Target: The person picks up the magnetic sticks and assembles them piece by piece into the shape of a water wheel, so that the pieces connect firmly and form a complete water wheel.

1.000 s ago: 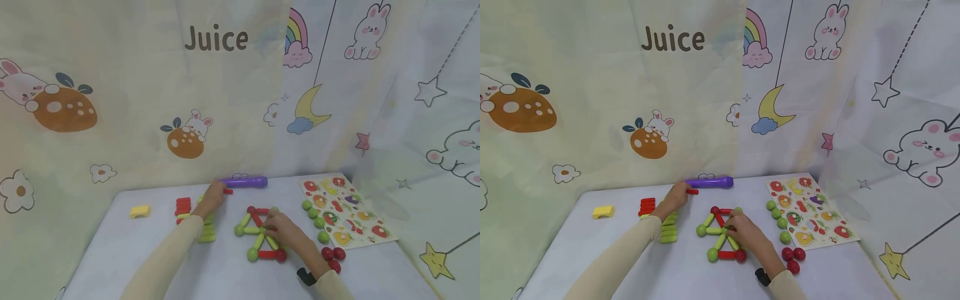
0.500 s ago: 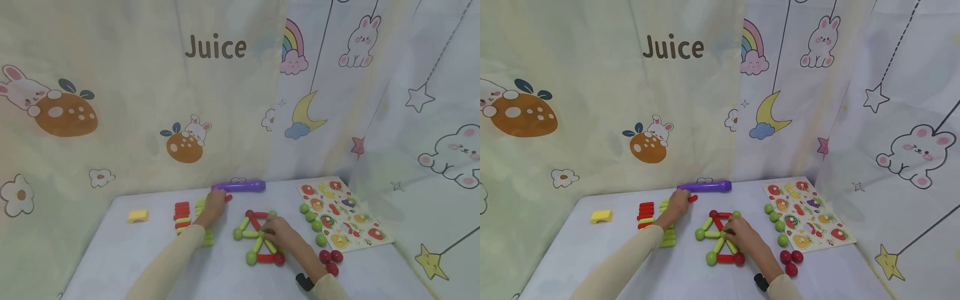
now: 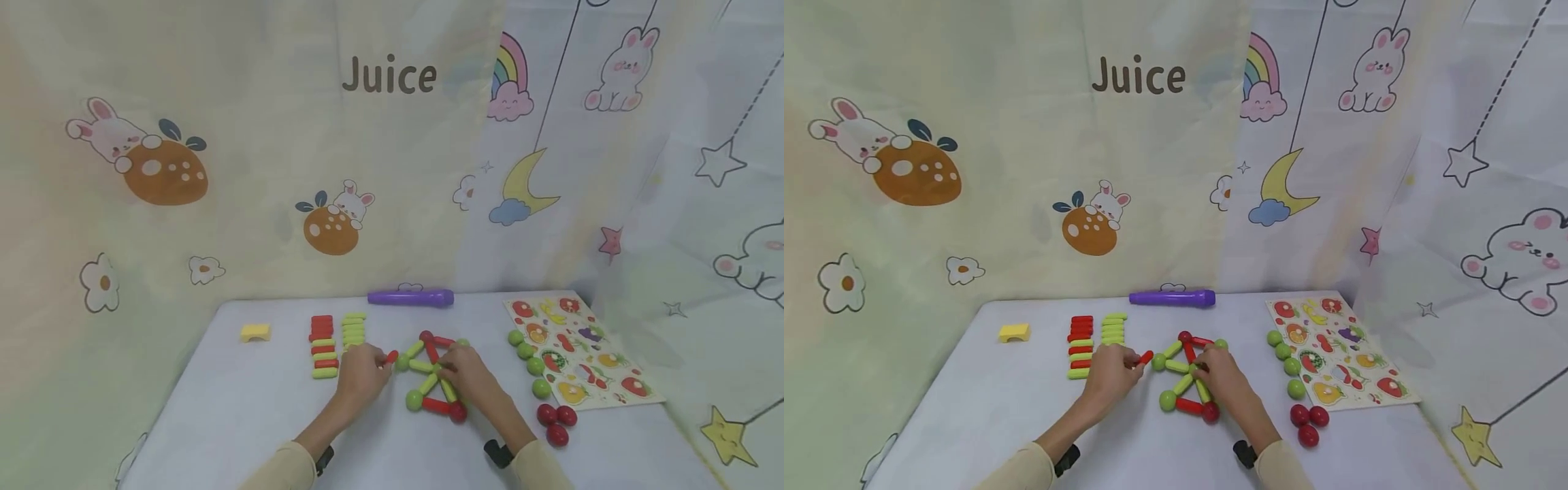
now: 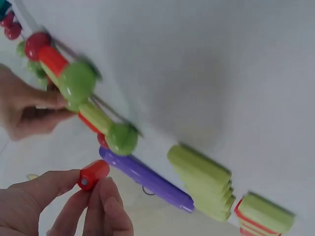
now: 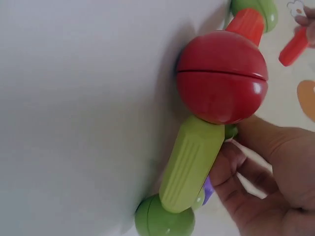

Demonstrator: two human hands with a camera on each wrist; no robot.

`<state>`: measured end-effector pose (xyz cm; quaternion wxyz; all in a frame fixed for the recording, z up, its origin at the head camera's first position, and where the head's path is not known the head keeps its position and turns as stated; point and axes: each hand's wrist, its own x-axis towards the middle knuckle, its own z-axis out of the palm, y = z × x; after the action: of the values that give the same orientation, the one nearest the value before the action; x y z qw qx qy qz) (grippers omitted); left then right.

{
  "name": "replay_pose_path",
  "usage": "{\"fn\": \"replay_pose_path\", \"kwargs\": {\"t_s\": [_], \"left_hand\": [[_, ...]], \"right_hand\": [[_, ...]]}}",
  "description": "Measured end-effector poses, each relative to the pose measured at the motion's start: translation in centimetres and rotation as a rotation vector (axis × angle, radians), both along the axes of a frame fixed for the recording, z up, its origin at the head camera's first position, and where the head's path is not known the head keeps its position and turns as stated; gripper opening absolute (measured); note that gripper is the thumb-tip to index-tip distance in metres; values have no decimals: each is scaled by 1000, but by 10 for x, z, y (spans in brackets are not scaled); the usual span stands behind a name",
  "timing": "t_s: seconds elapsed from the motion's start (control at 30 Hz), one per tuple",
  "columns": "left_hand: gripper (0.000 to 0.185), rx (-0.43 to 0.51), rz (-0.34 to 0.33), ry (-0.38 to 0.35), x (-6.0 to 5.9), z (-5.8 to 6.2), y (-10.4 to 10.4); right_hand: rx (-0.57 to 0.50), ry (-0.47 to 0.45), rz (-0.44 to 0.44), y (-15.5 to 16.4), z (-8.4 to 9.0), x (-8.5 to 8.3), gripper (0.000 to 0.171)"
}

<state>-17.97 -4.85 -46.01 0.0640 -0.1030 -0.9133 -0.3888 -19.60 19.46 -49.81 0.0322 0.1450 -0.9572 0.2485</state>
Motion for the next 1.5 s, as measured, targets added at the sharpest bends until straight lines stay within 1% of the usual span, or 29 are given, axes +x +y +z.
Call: {"fn": "replay_pose_path", "kwargs": {"t_s": [0.07,0.17,0.3,0.4,0.47,0.57,0.7,0.83,0.97,1.07,1.17,1.27,1.33,1.4,1.43,1.5], "left_hand": [[13,8,0,4,8,-6,7],[10,0,15,22,13,-18,17],[7,-48,45,102,10,-32,24],[10,-56,50,138,8,-41,25],[10,-49,44,145,8,-44,24],[6,-38,18,147,8,-47,22],[4,-31,-49,127,8,-49,16],[9,-24,-135,86,7,-49,9],[16,-57,-202,70,6,-49,5],[18,-121,-230,101,4,-49,4],[17,-194,-241,136,3,-49,4],[14,-321,-265,183,1,-52,6],[15,-385,-280,219,2,-54,6],[16,-423,-288,262,2,-56,6],[18,-426,-291,280,3,-57,6],[17,-409,-279,273,5,-54,4]], "right_hand": [[-5,-7,-48,-1,-1,0,11],[-16,11,-84,-3,-3,2,9],[-29,28,-94,-7,-4,4,8],[-33,10,-100,-12,-3,6,8],[-29,3,-104,-15,-2,7,9],[-22,-1,-108,-18,-1,7,9],[-18,7,-106,-21,1,8,9],[-17,0,-103,-23,2,8,9],[-19,1,-99,-24,2,8,9],[-28,-5,-101,-24,3,7,9],[-29,-12,-95,-22,4,7,8],[-30,-20,-95,-22,4,7,8],[-31,-19,-95,-21,3,7,8],[-37,-23,-98,-22,2,7,8],[-37,-26,-99,-22,2,7,8],[-36,-32,-99,-22,1,6,8]]}}
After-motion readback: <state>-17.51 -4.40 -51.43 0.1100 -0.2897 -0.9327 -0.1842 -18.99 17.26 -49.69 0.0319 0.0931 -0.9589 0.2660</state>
